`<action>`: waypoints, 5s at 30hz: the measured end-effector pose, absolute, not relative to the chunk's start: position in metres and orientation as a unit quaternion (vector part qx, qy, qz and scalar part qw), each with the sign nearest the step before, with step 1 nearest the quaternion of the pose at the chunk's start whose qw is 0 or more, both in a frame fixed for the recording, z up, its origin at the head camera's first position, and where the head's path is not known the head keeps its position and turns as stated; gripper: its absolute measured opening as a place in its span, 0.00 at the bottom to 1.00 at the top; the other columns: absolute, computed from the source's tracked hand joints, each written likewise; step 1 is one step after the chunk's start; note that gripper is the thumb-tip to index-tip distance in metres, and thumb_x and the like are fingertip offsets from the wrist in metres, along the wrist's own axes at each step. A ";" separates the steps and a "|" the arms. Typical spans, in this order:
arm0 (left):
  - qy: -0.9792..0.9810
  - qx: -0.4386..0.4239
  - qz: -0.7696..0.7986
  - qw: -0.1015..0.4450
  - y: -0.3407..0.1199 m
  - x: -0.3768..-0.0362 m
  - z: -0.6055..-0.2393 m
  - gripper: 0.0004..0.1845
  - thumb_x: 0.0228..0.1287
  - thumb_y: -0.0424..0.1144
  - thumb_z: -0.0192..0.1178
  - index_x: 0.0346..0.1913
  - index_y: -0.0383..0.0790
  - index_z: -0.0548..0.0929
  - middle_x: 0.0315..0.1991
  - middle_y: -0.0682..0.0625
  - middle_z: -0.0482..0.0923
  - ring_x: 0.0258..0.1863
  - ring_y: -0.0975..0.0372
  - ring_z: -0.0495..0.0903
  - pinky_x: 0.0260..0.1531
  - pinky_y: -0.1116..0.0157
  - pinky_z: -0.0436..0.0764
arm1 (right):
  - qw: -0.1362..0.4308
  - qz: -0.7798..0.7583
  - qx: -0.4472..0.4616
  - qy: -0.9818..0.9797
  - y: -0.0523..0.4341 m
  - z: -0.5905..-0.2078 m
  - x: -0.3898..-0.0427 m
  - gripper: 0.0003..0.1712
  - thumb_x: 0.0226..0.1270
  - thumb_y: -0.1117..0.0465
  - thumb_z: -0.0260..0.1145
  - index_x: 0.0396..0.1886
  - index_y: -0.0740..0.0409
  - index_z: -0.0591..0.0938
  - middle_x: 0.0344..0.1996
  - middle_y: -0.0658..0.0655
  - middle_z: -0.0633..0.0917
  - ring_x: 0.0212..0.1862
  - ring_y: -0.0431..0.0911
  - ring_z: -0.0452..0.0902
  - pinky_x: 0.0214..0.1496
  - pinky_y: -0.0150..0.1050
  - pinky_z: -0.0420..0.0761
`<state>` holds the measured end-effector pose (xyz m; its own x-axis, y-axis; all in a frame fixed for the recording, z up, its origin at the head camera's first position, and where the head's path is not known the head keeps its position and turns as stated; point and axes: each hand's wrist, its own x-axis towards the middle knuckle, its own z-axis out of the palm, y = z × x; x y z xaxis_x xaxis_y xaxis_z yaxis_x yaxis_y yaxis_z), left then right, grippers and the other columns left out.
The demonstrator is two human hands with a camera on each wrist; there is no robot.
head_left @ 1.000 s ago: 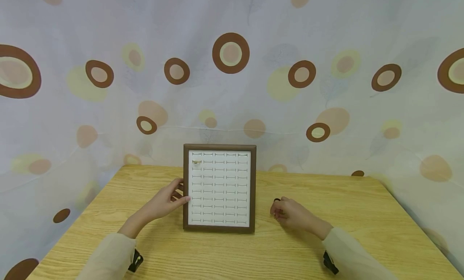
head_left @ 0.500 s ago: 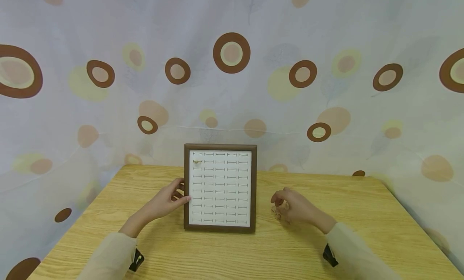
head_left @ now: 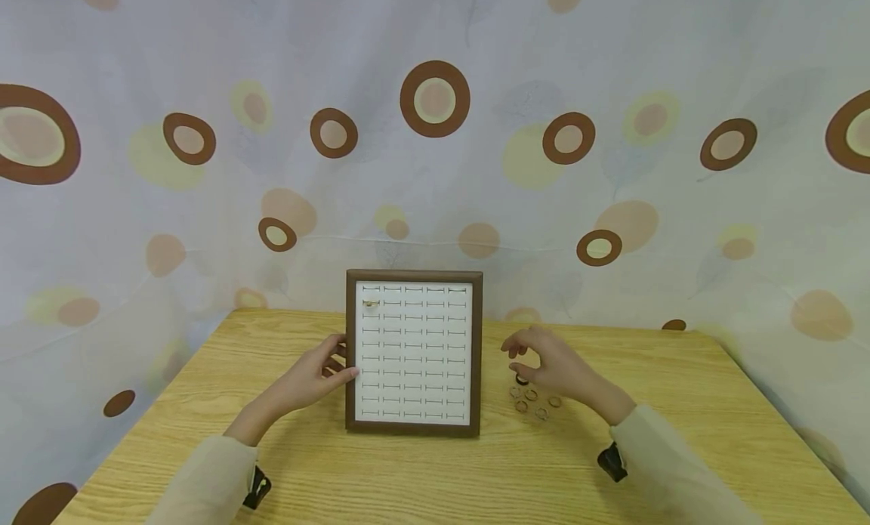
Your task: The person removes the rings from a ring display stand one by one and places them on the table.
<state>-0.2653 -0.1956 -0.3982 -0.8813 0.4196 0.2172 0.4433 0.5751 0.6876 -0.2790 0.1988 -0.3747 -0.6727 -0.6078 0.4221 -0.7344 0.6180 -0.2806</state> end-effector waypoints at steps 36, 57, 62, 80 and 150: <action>-0.887 -0.243 -0.393 0.015 -0.195 -0.267 -0.400 0.28 0.63 0.44 0.57 0.60 0.32 0.63 0.47 0.39 0.75 0.39 0.58 0.79 0.36 0.66 0.79 | 0.287 0.198 0.444 -0.825 0.106 -0.328 -0.283 0.13 0.51 0.63 0.70 0.37 0.57 0.80 0.31 0.50 0.83 0.36 0.41 0.73 0.39 0.35 0.73; -0.889 -0.237 -0.392 0.014 -0.185 -0.253 -0.382 0.24 0.63 0.36 0.56 0.59 0.29 0.63 0.46 0.36 0.75 0.39 0.53 0.80 0.36 0.62 0.79 | 0.302 0.164 0.436 -0.832 0.049 -0.315 -0.293 0.13 0.52 0.61 0.69 0.39 0.54 0.81 0.33 0.48 0.83 0.38 0.42 0.73 0.40 0.35 0.72; -0.888 -0.238 -0.394 0.011 -0.190 -0.259 -0.390 0.25 0.64 0.38 0.56 0.60 0.30 0.63 0.47 0.37 0.74 0.39 0.54 0.79 0.36 0.63 0.79 | 0.299 0.166 0.429 -0.836 0.038 -0.316 -0.295 0.13 0.53 0.61 0.69 0.40 0.54 0.80 0.35 0.48 0.83 0.40 0.42 0.74 0.43 0.35 0.73; -0.885 -0.241 -0.398 0.014 -0.194 -0.267 -0.400 0.26 0.63 0.41 0.57 0.60 0.32 0.63 0.47 0.39 0.75 0.39 0.56 0.80 0.36 0.64 0.79 | 0.336 0.165 0.414 -0.830 0.010 -0.321 -0.301 0.13 0.53 0.60 0.68 0.40 0.54 0.80 0.37 0.48 0.83 0.43 0.42 0.74 0.43 0.34 0.73; -0.890 -0.239 -0.387 0.012 -0.196 -0.268 -0.400 0.28 0.63 0.45 0.57 0.61 0.35 0.62 0.48 0.41 0.75 0.39 0.57 0.80 0.36 0.68 0.79 | 0.389 0.250 0.412 -0.785 -0.001 -0.338 -0.306 0.10 0.51 0.68 0.67 0.34 0.53 0.80 0.31 0.47 0.83 0.36 0.40 0.72 0.39 0.35 0.66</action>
